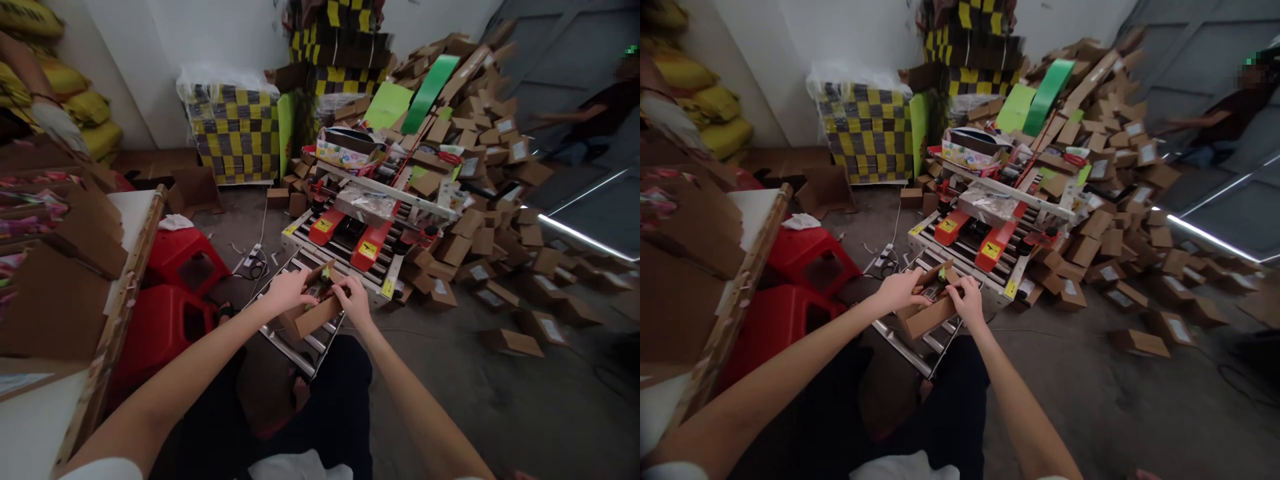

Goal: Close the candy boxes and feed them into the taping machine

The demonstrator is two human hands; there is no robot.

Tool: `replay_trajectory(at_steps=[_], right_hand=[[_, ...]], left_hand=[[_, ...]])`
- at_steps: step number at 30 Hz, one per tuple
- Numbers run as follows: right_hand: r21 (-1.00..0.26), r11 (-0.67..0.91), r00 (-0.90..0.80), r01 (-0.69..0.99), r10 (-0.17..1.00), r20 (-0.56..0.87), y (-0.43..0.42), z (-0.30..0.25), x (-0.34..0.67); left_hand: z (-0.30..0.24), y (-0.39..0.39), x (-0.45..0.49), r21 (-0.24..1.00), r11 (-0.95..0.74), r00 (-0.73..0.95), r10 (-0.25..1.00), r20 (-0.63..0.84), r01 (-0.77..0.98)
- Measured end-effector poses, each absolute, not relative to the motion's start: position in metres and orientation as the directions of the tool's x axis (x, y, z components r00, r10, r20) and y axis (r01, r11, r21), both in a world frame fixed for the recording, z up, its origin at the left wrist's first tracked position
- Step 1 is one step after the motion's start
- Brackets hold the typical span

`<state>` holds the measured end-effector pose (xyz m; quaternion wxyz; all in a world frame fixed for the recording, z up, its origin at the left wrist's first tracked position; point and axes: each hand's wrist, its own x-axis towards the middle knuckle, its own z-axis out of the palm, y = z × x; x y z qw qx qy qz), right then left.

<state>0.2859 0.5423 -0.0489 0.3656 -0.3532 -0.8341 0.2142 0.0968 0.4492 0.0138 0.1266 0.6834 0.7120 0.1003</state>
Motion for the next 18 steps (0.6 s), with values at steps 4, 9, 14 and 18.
replay_trajectory(at_steps=[4,9,14,18], right_hand=[[-0.643,0.682,-0.633,0.348,0.677,0.375,0.550,-0.040,0.284],[-0.718,0.664,-0.842,0.208,0.495,0.214,0.558,-0.025,0.293],[-0.848,0.499,-0.792,0.178,0.584,0.177,0.560,-0.029,0.299],[-0.879,0.460,-0.803,0.125,0.568,0.183,0.561,-0.031,0.300]], left_hand=[[0.010,0.455,0.100,0.290,-0.027,0.047,0.997,-0.062,0.957],[-0.011,0.451,0.106,0.055,-0.282,0.272,0.952,0.139,0.958],[-0.017,0.454,0.101,0.116,-0.468,0.459,0.883,0.098,0.876],[-0.023,0.449,0.106,0.456,-0.535,0.539,0.831,0.133,0.712]])
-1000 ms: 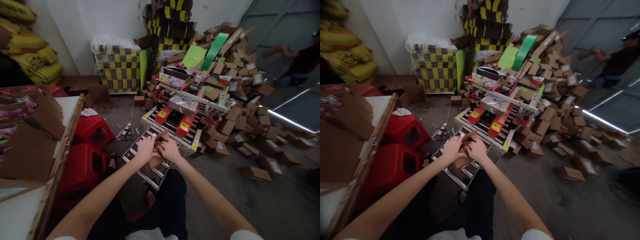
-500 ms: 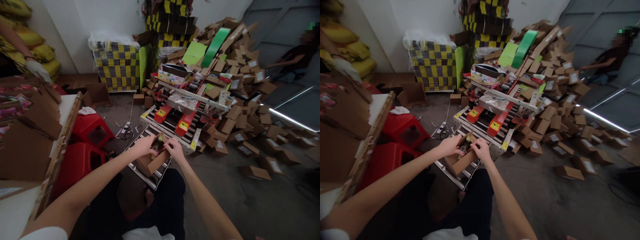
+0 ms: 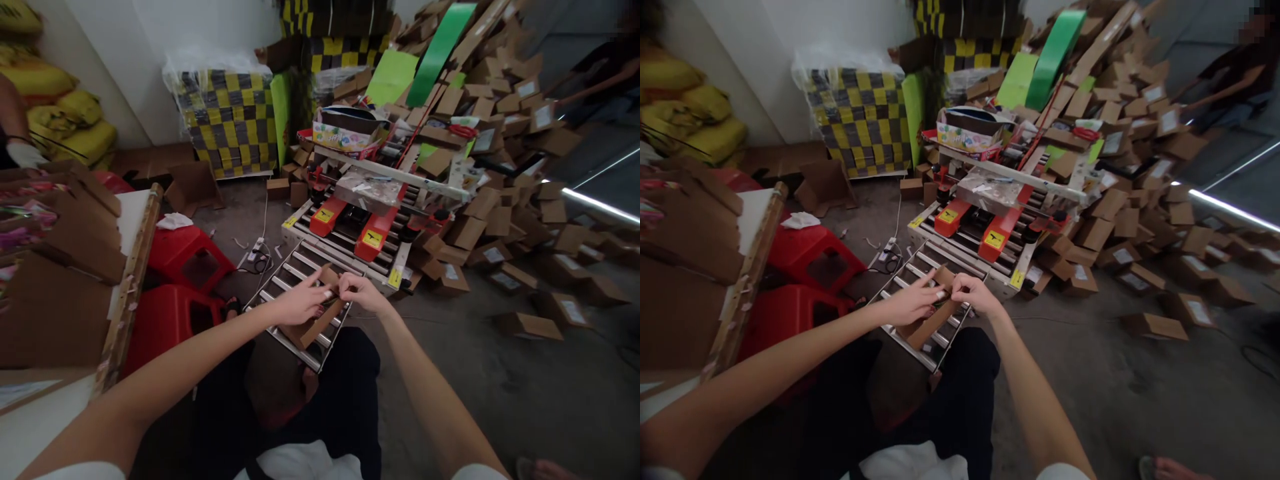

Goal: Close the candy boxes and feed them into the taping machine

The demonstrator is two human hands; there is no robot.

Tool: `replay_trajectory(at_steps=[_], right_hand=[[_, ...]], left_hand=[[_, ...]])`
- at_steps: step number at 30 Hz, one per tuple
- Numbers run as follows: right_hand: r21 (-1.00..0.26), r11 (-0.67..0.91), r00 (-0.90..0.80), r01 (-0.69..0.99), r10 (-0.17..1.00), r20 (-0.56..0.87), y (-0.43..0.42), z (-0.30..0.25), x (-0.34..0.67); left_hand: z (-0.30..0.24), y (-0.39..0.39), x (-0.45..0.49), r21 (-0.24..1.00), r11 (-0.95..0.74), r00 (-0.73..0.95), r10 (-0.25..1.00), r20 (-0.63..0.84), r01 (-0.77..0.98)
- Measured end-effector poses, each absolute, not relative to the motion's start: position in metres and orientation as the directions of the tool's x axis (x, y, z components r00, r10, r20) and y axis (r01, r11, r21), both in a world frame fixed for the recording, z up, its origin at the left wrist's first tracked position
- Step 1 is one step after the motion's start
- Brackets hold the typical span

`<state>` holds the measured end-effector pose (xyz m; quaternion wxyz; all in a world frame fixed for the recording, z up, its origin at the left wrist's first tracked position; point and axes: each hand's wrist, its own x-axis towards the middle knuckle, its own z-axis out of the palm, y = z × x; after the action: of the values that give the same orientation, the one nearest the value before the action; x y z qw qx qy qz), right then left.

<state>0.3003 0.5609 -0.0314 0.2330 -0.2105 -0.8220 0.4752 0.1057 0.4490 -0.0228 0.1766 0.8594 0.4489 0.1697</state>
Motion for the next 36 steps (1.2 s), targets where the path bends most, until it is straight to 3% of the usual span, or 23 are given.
replay_trajectory(at_steps=[4,7,9,11,15,18,22,27,30,33,36], right_hand=[[-0.873,0.472,-0.799,0.122,0.569,0.196,0.561,-0.038,0.294],[-0.787,0.558,-0.645,0.264,0.709,0.287,0.559,-0.055,0.286],[-0.700,0.575,-0.534,0.423,0.782,0.320,0.558,-0.068,0.283],[-0.655,0.576,-0.536,0.490,0.791,0.294,0.558,-0.076,0.283],[-0.733,0.579,-0.617,0.358,0.736,0.280,0.556,-0.076,0.290],[-0.810,0.518,-0.564,0.275,0.769,0.300,0.553,-0.073,0.292],[-0.851,0.485,-0.513,0.199,0.792,0.331,0.550,-0.074,0.286],[-0.685,0.571,-0.475,0.453,0.805,0.356,0.545,-0.079,0.274],[-0.606,0.564,-0.455,0.561,0.822,0.343,0.539,-0.082,0.270],[-0.583,0.540,-0.490,0.607,0.832,0.259,0.533,-0.079,0.268],[-0.494,0.512,-0.486,0.703,0.853,0.191,0.532,-0.072,0.264]], left_hand=[[-0.040,0.438,0.117,0.778,-0.295,0.333,0.935,0.117,0.555],[-0.047,0.436,0.123,0.844,-0.203,0.231,0.968,0.097,0.496],[-0.047,0.439,0.123,0.825,-0.212,0.222,0.969,0.108,0.524],[-0.046,0.441,0.119,0.808,-0.215,0.185,0.974,0.133,0.548],[-0.041,0.441,0.105,0.744,-0.125,0.100,0.992,0.079,0.657],[-0.035,0.439,0.100,0.569,0.027,0.011,0.998,-0.062,0.822],[-0.025,0.440,0.116,0.435,0.024,0.033,0.992,-0.124,0.900],[-0.028,0.439,0.134,0.361,0.134,-0.124,0.991,-0.051,0.923],[-0.039,0.441,0.122,0.577,0.086,-0.082,0.996,-0.034,0.812],[-0.051,0.445,0.102,0.856,0.061,0.044,0.994,-0.097,0.513],[-0.059,0.444,0.095,0.898,0.022,0.102,0.992,-0.074,0.439]])
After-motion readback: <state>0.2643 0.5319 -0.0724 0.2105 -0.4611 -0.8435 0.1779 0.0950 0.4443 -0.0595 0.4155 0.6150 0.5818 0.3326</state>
